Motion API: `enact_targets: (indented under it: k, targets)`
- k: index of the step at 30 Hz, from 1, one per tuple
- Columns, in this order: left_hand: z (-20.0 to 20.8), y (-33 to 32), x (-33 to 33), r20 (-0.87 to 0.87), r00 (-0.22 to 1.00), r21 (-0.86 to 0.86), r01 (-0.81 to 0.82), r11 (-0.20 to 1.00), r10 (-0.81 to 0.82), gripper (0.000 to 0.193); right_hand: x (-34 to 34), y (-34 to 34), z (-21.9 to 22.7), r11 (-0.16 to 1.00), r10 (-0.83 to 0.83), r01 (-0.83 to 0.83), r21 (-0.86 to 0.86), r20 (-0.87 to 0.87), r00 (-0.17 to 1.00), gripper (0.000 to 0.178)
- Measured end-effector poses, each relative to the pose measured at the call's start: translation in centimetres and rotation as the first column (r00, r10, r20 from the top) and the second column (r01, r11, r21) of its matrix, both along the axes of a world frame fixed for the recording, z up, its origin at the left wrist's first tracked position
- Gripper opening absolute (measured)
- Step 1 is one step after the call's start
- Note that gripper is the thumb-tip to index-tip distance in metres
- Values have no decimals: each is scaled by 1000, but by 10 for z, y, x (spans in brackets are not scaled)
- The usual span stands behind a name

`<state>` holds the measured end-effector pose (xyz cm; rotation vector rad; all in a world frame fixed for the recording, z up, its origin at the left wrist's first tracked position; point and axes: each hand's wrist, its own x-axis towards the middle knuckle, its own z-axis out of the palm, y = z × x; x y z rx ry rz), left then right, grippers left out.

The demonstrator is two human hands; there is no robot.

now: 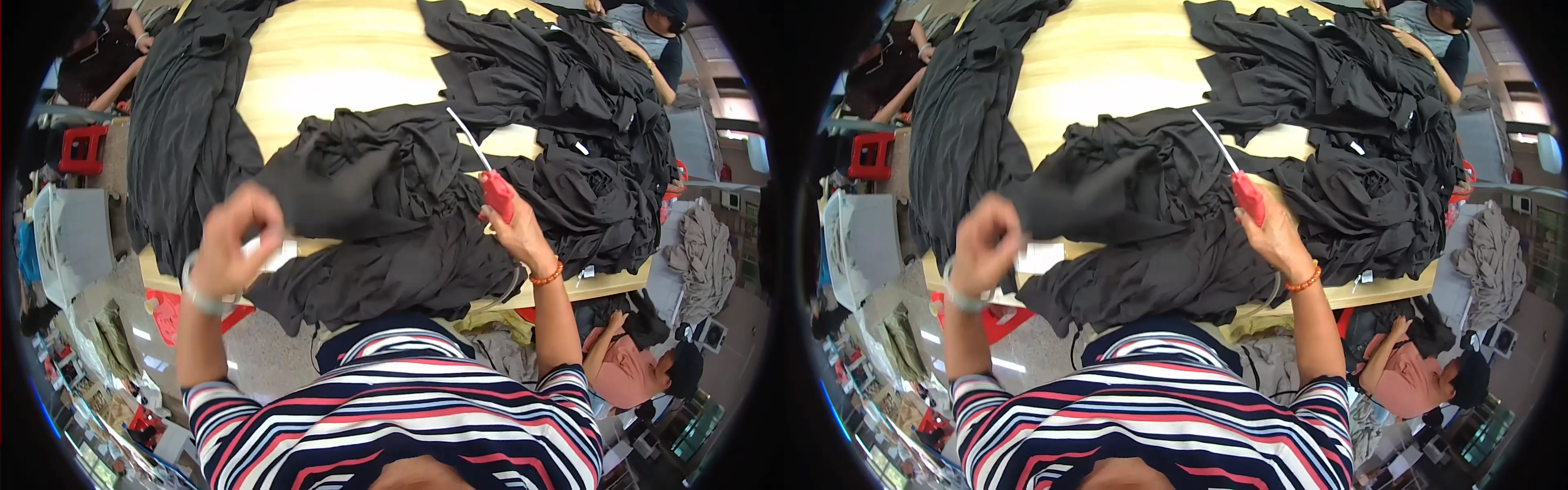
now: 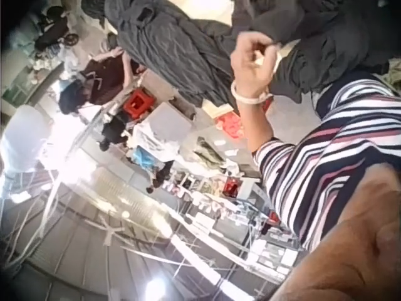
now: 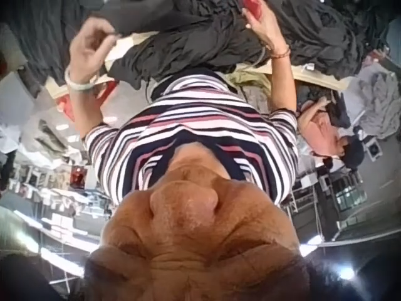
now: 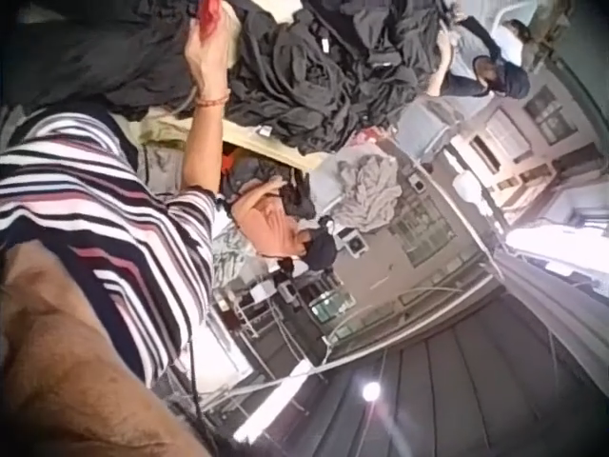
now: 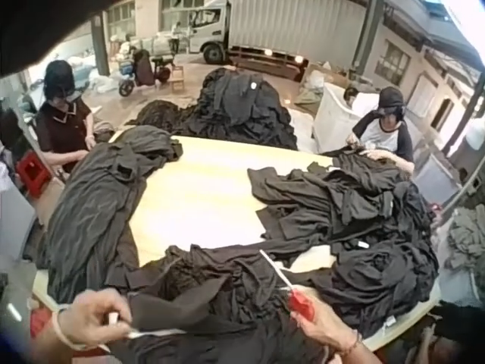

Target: Trimming loose threads from black garments using a pair of scissors.

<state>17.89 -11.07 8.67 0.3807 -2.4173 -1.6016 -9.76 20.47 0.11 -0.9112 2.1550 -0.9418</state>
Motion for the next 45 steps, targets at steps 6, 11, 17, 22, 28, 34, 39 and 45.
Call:
enact_targets:
  k: [6,11,17,22,28,34,39,45]
  targets:
    - [-40,118,157,790,601,213,-84,973,-121,22,10,-14,19,982,186,-187,28,11,982,47]
    - [-92,171,133,540,761,-87,-376,923,361,28,29,-27,37,920,364,-360,157,6,931,42]
    - [-159,150,32,53,789,-583,-474,660,612,63,48,-29,54,856,495,-491,161,14,869,43]
    - [-219,114,46,101,842,-458,-434,776,530,41,50,-20,58,848,490,-488,208,45,871,42]
    - [-211,125,47,230,731,-80,-643,762,642,36,55,-25,53,823,503,-512,245,106,858,42]
    - [-205,120,55,-85,568,-185,-817,547,819,13,61,-38,49,788,587,-575,220,9,809,42]
    - [-206,82,157,-76,187,-388,-910,144,979,19,58,-34,46,783,599,-593,186,26,800,43]
    - [-186,129,99,-154,756,-490,-618,614,637,32,73,-51,46,675,691,-660,330,29,722,44]
